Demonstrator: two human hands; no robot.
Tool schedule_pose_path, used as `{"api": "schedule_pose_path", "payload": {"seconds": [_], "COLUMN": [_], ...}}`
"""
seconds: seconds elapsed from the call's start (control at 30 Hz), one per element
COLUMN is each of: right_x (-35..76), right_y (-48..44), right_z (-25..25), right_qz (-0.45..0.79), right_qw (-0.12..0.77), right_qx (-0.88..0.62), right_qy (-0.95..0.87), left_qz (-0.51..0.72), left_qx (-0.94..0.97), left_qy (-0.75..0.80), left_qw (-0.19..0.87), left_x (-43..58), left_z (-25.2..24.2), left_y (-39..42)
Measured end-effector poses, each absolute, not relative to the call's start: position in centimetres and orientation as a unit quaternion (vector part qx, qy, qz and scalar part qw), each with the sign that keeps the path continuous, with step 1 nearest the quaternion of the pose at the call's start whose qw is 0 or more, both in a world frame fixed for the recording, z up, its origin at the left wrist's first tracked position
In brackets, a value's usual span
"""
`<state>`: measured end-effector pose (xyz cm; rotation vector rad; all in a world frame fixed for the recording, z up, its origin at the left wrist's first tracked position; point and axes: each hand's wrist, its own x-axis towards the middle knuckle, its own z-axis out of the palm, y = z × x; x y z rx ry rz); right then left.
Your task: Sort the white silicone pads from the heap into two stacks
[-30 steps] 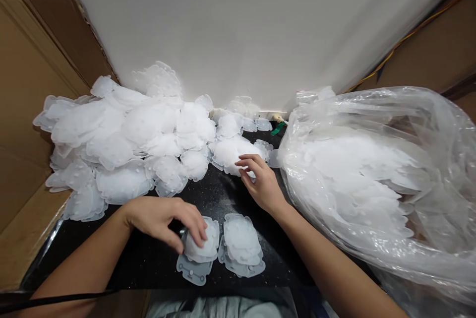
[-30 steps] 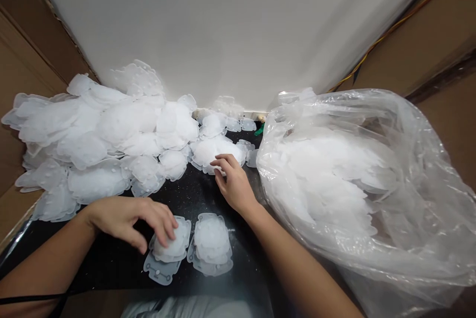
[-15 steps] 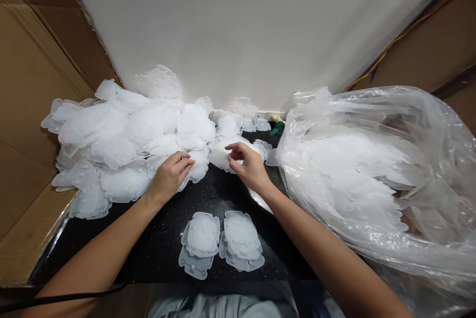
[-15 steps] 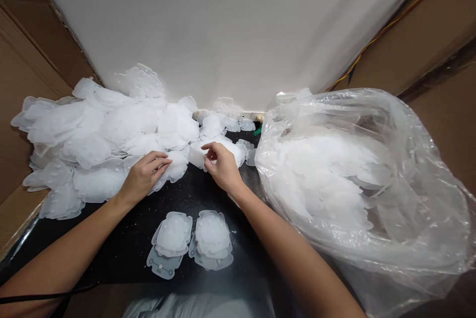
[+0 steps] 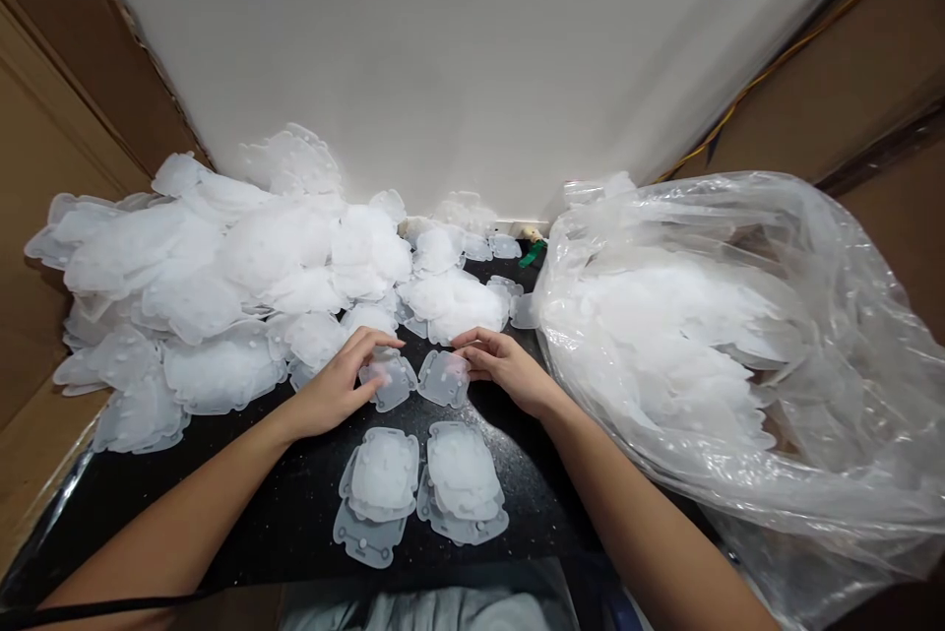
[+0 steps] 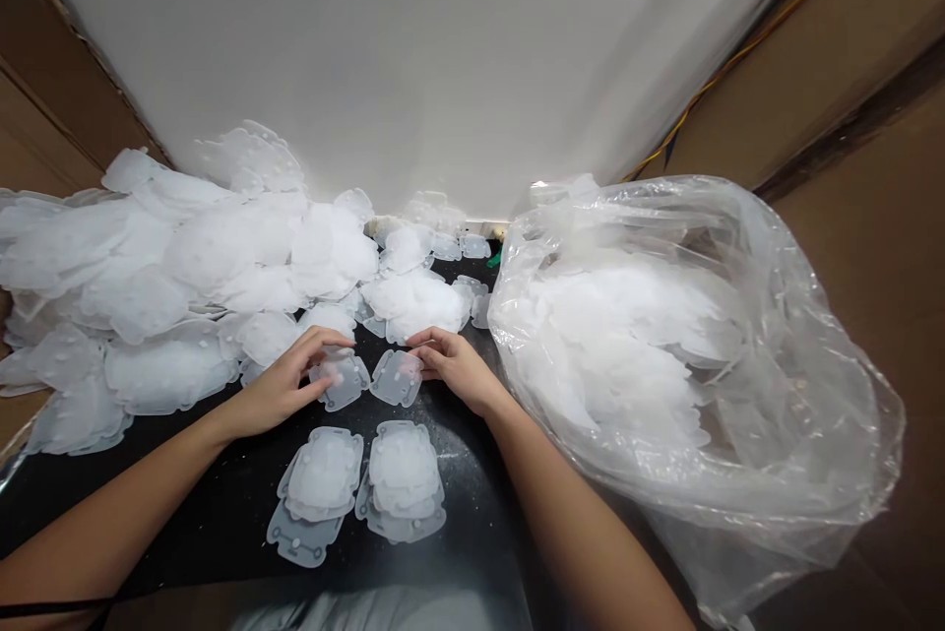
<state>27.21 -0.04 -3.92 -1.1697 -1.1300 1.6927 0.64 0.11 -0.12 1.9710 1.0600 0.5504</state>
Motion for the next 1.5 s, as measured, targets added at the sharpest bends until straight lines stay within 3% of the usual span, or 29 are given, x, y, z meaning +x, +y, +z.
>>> {"api": "schedule_pose_path", "payload": {"seconds": [0.2, 0.77, 1.5], "right_x": [27.5, 27.3, 27.4], "right_y": [-0.2, -0.7, -0.9], "right_z": [-3.8, -3.1, -2.8], "right_qz": [0.665, 0.631, 0.633], "right_qw": [0.386, 0.386, 0.388], "right_qx": [-0.455, -0.477, -0.464], "right_qy": [-0.449, -0.474, -0.483], "left_qz": [0.218, 0.286, 0.297], "left_qx": [0.688, 0.596, 0.580], "left_qy": [0.476, 0.469, 0.473], "left_qw": [0.503, 0.586, 0.593], "left_x": [0.5, 0.7, 0.5], "left_z": [-0.4, -0.6, -1.1], "left_y": [0.4, 0.5, 0.7]}}
